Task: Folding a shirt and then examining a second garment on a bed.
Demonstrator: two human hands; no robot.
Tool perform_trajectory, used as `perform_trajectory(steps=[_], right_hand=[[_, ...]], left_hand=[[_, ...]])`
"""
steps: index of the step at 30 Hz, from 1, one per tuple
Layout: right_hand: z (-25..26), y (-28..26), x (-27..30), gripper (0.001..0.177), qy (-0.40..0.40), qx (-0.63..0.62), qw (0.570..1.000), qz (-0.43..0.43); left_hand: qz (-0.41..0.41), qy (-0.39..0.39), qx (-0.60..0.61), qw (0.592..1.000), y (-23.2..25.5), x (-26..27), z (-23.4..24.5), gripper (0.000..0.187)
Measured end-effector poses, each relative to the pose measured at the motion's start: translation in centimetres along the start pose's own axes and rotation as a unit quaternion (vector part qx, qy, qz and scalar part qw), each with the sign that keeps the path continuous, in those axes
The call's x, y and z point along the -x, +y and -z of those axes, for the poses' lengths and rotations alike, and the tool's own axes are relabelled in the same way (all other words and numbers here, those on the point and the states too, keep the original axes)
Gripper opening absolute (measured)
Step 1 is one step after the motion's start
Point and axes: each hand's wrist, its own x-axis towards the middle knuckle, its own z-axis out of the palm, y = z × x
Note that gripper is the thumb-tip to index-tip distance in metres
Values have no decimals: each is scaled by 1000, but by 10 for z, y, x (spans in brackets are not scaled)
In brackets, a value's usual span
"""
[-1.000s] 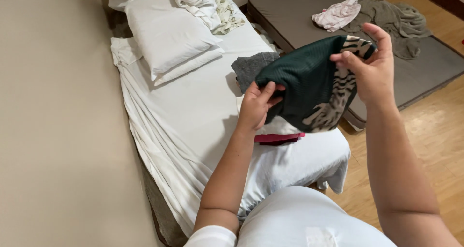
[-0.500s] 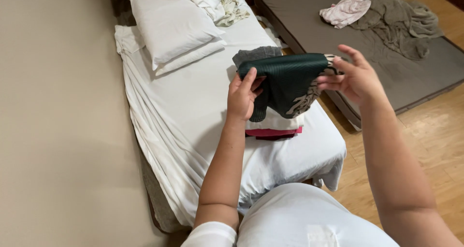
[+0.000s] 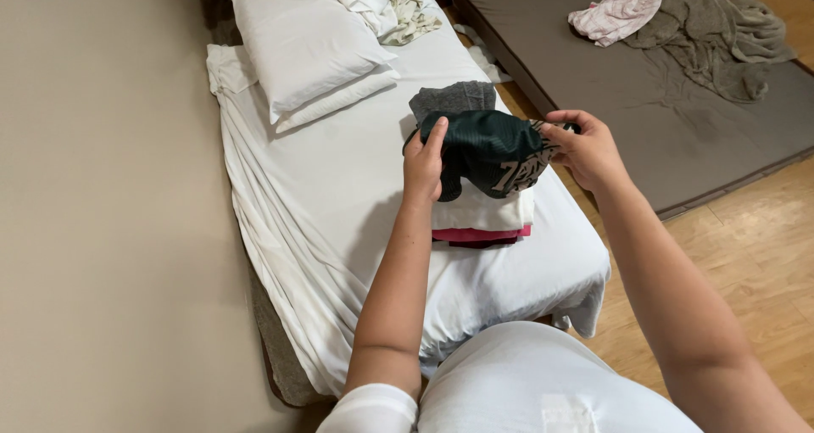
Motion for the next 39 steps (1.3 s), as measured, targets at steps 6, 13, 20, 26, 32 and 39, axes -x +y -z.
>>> perform_trajectory(steps=[6,13,20,26,32,39], right_hand=[[4,24,-33,31,53,-105,993,8],[1,13,-33,27,61,-100,993,-7],[-7,19,-30,43,27,-89,994,60],[-13,-21,16,49,51,160,954,249],[-9,-6,27,21,90,245,922,285],[-31,-51,92,11,104,347,857,366]], left_hand=[[13,7,-65,998,9,-9,0,50],[47,7,-75,996,-90,-81,46,53],[111,1,-28,993,-28,-49,34,61],[38,8,-13,999,-11,-34,37,29],[21,-1,16,1000,16,-2,40,27],[43,-1,-24,999,61,46,39,38]])
